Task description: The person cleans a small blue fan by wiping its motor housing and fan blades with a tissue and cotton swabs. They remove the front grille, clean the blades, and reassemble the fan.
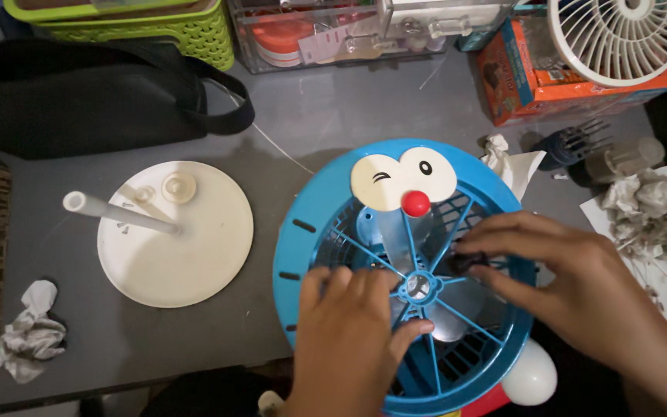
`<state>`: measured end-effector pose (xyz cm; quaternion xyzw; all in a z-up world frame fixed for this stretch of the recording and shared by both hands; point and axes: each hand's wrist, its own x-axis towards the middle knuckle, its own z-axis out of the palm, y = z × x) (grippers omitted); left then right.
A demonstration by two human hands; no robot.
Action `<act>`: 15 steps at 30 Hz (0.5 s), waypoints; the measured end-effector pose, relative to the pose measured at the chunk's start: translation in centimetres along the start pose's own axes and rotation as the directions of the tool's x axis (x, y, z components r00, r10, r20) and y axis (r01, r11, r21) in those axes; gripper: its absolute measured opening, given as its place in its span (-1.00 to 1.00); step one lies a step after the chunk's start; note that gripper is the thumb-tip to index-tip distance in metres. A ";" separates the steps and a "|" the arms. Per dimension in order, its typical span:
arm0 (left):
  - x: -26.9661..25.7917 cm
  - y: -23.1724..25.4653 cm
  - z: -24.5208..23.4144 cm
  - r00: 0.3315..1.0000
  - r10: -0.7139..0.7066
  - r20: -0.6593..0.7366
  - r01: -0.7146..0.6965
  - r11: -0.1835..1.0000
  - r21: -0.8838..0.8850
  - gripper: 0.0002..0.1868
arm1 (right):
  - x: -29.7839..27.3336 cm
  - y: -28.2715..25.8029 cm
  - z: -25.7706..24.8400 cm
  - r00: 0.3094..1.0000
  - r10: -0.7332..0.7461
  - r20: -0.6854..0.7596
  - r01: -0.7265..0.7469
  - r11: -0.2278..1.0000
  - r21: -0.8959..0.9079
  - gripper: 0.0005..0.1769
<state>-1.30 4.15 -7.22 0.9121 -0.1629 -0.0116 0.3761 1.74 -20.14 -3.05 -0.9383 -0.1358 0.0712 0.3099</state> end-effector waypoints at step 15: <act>-2.2 2.6 0.5 0.989 0.070 -0.131 -0.082 0.993 -0.084 -0.62 | -1.9 -0.9 2.0 0.944 0.326 0.043 -0.302 0.809 0.504 -0.87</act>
